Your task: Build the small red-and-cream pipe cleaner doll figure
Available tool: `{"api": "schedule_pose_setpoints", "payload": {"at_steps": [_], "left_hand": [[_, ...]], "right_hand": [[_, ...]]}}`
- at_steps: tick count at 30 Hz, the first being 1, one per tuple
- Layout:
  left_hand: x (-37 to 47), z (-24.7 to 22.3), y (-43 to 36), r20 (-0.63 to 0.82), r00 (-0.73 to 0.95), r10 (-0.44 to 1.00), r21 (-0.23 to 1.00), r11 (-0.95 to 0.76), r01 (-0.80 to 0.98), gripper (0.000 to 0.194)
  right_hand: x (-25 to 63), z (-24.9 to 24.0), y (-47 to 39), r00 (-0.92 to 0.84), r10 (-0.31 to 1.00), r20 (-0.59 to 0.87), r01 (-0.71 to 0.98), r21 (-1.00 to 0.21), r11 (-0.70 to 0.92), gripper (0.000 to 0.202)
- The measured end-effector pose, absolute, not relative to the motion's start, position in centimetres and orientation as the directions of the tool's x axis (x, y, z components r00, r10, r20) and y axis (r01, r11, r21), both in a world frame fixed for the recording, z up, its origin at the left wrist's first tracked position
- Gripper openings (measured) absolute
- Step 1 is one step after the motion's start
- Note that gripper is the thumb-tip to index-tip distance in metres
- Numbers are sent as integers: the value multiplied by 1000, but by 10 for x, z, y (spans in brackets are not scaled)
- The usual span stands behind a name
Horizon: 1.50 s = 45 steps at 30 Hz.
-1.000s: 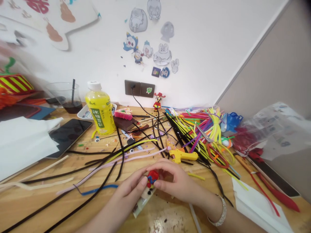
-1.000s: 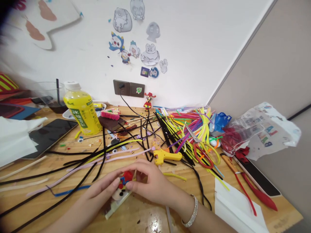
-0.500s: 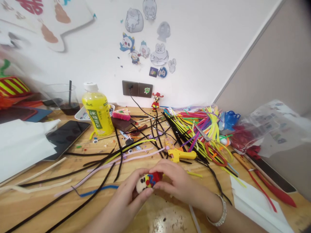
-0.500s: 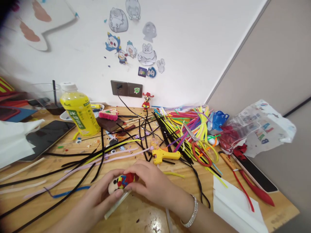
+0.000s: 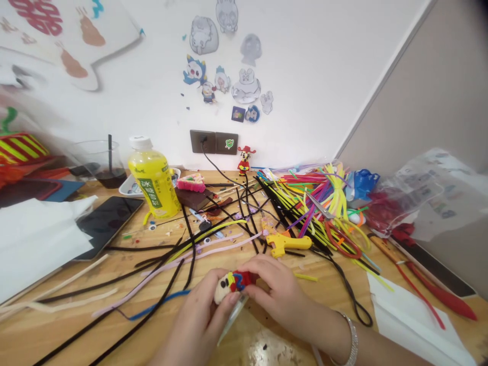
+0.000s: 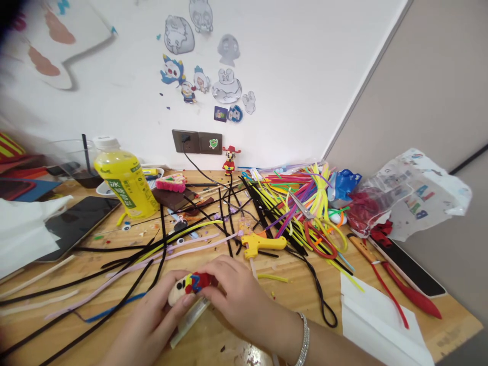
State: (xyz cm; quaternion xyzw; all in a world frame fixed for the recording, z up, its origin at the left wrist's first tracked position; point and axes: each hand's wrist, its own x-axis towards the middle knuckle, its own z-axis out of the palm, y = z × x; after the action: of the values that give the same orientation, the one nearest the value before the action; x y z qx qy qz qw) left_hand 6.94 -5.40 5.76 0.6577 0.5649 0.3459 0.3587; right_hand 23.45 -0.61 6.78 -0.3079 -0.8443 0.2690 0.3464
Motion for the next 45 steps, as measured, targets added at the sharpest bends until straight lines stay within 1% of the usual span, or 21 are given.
{"api": "schedule_pose_setpoints", "payload": {"at_steps": [2, 5, 8, 16, 18, 22, 25, 27, 32, 34, 37, 42, 43, 45], "left_hand": [[69, 58, -54, 42, 118, 992, 869, -94, 485, 23], [69, 61, -52, 30, 115, 993, 884, -80, 461, 24], [70, 63, -52, 39, 111, 993, 902, -83, 424, 24], [73, 57, -57, 30, 56, 998, 917, -50, 395, 25], [73, 57, -57, 25, 52, 998, 921, -43, 387, 25], [72, 60, -57, 20, 58, 998, 933, -40, 357, 26], [72, 60, -58, 43, 85, 995, 950, -67, 304, 29], [73, 57, -58, 33, 114, 993, 964, -61, 258, 30], [76, 47, -54, -47, 165, 985, 994, 31, 102, 37], [78, 45, -53, -55, 196, 979, 997, 45, 58, 33], [78, 44, -53, -79, 189, 979, 995, 65, 78, 20], [77, 48, -51, -68, 133, 989, 985, 46, 164, 20], [77, 49, -51, -61, 127, 990, 984, 38, 175, 20], [75, 49, -50, -38, 112, 993, 977, 14, 212, 20]], "right_hand": [[235, 69, -5, -565, 703, 431, 317, -673, 668, 21], [238, 73, 0, -607, 664, 436, 245, -692, 679, 24], [240, 76, 3, -618, 638, 459, 196, -696, 691, 23], [234, 66, -9, -530, 683, 504, 263, -668, 697, 21], [233, 66, -9, -537, 686, 490, 275, -668, 692, 22], [237, 72, -1, -600, 689, 406, 302, -682, 666, 23], [242, 75, 7, -652, 658, 377, 293, -675, 677, 29], [245, 77, 11, -666, 650, 366, 282, -683, 674, 33], [244, 79, 11, -620, 706, 341, 247, -769, 589, 33], [242, 79, 10, -596, 732, 330, 239, -798, 554, 33], [241, 77, 10, -580, 753, 311, 238, -819, 522, 32], [242, 78, 7, -624, 731, 276, 180, -859, 479, 32], [242, 78, 7, -640, 724, 256, 158, -879, 451, 34], [242, 77, 5, -669, 711, 215, 107, -919, 378, 45]]}}
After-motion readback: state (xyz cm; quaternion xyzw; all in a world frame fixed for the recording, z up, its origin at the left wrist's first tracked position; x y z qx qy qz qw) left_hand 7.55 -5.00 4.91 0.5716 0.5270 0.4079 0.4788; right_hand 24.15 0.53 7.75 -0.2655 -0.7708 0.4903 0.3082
